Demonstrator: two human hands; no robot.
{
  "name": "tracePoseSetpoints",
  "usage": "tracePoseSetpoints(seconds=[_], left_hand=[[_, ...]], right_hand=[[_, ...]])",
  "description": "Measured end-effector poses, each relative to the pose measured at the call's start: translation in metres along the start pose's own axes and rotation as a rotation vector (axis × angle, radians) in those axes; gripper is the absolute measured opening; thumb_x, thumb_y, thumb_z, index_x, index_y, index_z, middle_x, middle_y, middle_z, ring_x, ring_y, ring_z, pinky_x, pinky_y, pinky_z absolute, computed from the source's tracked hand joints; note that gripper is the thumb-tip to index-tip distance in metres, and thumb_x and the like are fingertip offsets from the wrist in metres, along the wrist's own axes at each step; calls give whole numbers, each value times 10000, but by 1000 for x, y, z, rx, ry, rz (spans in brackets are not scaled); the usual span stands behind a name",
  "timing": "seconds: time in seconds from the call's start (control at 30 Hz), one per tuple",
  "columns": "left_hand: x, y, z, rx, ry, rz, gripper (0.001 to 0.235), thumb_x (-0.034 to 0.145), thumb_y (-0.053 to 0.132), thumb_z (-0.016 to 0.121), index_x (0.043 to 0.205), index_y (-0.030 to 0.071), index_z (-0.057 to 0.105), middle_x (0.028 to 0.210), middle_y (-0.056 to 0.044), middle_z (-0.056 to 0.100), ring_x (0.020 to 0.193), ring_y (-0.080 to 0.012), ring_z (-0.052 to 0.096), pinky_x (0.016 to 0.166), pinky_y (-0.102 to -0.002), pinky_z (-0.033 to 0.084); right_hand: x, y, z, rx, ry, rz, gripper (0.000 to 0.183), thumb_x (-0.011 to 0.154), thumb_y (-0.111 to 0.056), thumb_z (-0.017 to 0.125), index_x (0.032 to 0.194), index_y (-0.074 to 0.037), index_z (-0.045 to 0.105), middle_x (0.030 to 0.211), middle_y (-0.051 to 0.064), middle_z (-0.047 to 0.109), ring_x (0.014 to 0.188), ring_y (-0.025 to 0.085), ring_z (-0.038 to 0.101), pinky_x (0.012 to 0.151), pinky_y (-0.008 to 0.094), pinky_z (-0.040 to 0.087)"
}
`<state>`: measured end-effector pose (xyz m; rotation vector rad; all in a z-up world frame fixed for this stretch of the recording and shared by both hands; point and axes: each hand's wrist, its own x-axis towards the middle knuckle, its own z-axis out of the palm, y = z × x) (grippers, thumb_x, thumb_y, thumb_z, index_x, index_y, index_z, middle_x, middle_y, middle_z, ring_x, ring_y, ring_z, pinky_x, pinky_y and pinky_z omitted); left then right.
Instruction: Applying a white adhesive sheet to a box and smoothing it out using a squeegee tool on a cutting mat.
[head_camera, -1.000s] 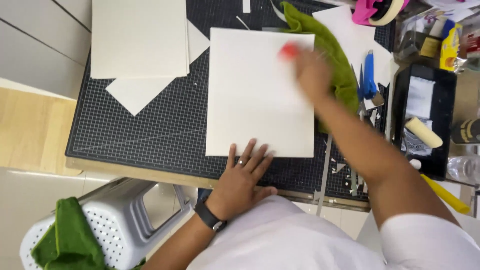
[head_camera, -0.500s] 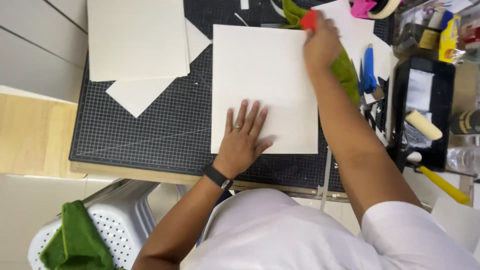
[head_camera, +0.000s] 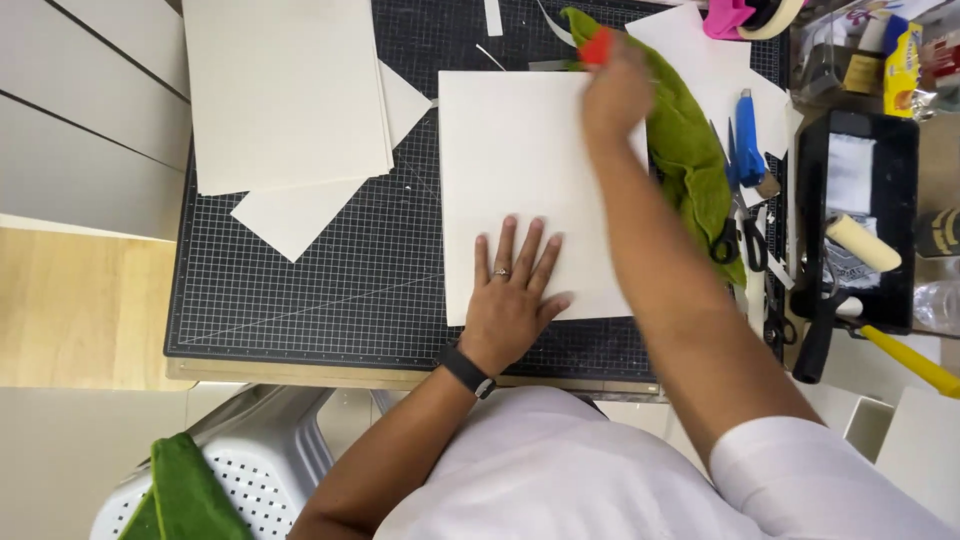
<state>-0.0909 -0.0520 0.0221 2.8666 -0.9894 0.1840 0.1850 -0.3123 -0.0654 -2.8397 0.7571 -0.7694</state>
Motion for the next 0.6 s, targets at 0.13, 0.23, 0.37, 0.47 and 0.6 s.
tracePoseSetpoints(seconds=[0.13,0.23,0.37,0.47,0.6], left_hand=[[-1,-1,4,-213,131,9,644,1054,566,346,1424,102,596,1637,-166,383,1551,-462,180,1221,-707,178],[-2,-1,6,-180,45,25,678,1022,529,431,1505,59,507,1476,-183,572,1515,-492,291,1236,-707,107],[-3,-3,-2,-132,93,3,781,1067,657,379,1659,179,202,1727,-109,146,1592,-414,120,1269,-657,187],[0,-10,2,-155,89,8,786,1062,646,395,1659,168,214,1725,-133,131,1592,-409,98,1267,-654,167],[43,-45,40,-42,128,56,776,1090,646,349,1664,145,202,1716,-171,142,1582,-423,135,1264,-624,215]], right_hand=[[-85,-139,-8,125,72,-320,357,897,-41,545,1229,-141,630,991,62,646,808,273,673,559,423,511],[-86,-136,-40,198,-192,-501,483,930,-176,700,1375,-199,512,1067,32,648,922,319,650,593,442,523],[-8,6,-36,79,-130,-128,405,962,-139,566,1350,-257,566,1100,47,667,915,292,677,595,476,552],[17,90,-76,79,-101,-95,443,902,-140,722,1313,-241,591,1077,89,676,923,365,660,663,514,529],[-38,92,-188,375,-290,-440,429,1053,-100,664,1452,25,570,1366,235,641,1208,401,587,987,500,490]])
